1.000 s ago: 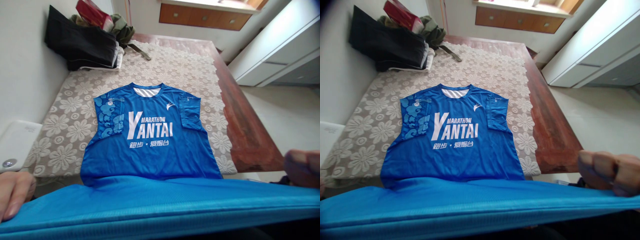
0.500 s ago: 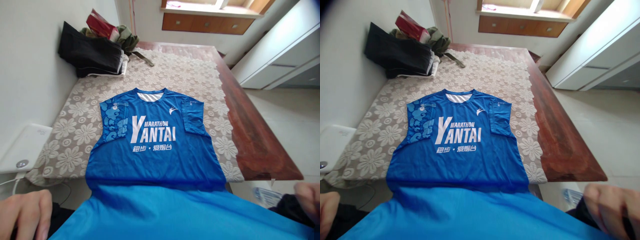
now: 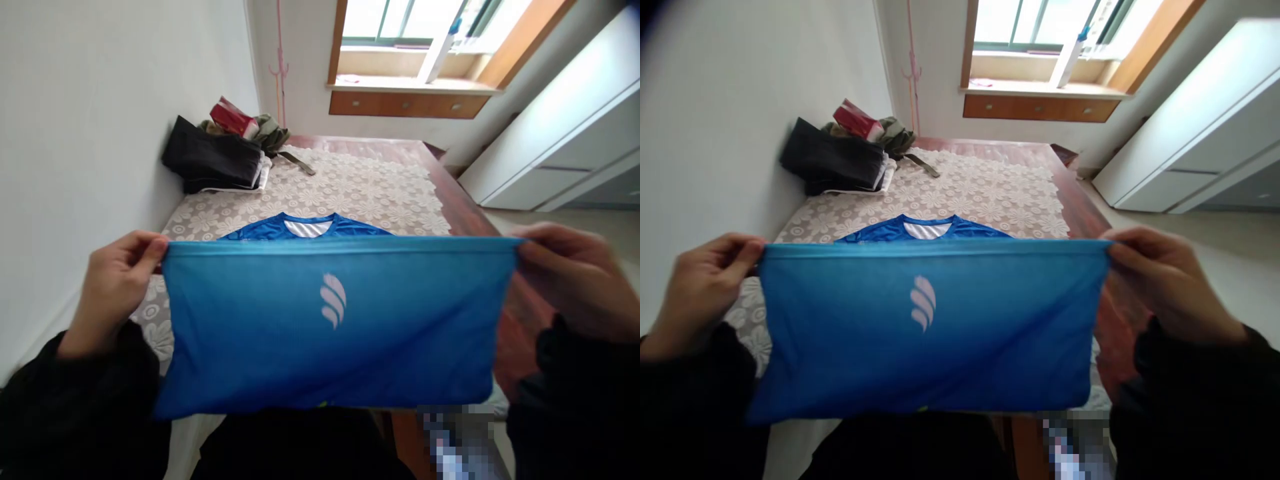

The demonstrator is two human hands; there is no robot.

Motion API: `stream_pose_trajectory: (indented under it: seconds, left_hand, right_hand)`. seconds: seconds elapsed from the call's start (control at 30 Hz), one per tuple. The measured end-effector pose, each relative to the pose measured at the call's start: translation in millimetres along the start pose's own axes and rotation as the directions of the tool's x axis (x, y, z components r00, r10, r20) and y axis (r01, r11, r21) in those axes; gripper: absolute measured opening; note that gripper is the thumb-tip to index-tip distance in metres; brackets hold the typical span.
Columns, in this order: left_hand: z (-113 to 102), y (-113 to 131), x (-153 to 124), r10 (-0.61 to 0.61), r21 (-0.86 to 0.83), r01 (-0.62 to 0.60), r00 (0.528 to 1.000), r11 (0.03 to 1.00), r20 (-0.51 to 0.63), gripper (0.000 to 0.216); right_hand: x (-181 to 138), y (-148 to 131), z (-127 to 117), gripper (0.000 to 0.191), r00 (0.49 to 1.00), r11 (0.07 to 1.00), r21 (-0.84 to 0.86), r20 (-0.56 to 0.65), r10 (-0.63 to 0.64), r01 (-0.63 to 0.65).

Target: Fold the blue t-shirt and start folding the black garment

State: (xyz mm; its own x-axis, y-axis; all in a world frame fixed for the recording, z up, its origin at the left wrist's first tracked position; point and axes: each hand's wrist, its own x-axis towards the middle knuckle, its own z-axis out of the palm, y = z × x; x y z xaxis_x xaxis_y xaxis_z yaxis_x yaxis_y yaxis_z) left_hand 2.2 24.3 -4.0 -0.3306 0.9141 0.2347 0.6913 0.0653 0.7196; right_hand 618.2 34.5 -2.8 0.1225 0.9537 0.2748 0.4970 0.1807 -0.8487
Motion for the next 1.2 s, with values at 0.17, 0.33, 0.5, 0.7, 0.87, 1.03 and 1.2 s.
stream_pose_trajectory:
  seconds: [0.17,0.33,0.5,0.7,0.87,1.03,1.2]
  left_hand:
    - [75.8,-26.9,97.1,-0.005,-0.079,0.024,0.973,0.997,0.231,0.043]
    - [124.9,-65.4,126.0,0.019,-0.094,-0.005,0.989,0.996,0.147,0.037]
    - [133.7,-81.0,126.3,0.054,-0.179,-0.035,0.994,0.983,0.098,0.05]
    - [127.4,-79.2,121.0,0.015,-0.295,0.05,0.976,0.954,0.215,0.066]
    - [133.3,-82.2,118.4,0.011,-0.242,0.014,0.995,0.97,0.103,0.05]
    - [134.8,-76.0,121.4,-0.015,-0.19,0.038,0.992,0.981,0.122,0.048]
    - [88.8,-54.6,89.3,-0.047,-0.048,0.06,0.97,0.997,0.237,0.057]
  right_hand:
    - [96.6,49.6,80.4,0.063,0.985,0.99,-0.104,0.135,0.111,-0.097]
    - [112.3,109.7,128.4,0.047,0.999,0.95,-0.311,0.029,0.042,-0.03]
    - [108.3,129.9,130.9,0.052,0.999,0.944,-0.328,0.034,-0.037,0.046]
    - [102.9,122.0,134.7,0.043,0.996,0.975,-0.205,0.009,-0.084,0.084]
    - [100.1,127.3,134.1,0.035,0.995,0.945,-0.32,-0.043,-0.091,0.072]
    - [103.4,119.5,135.2,0.036,0.997,0.924,-0.378,-0.001,-0.073,0.067]
    - [83.2,94.3,107.5,0.055,0.999,0.913,-0.404,0.023,-0.048,0.053]
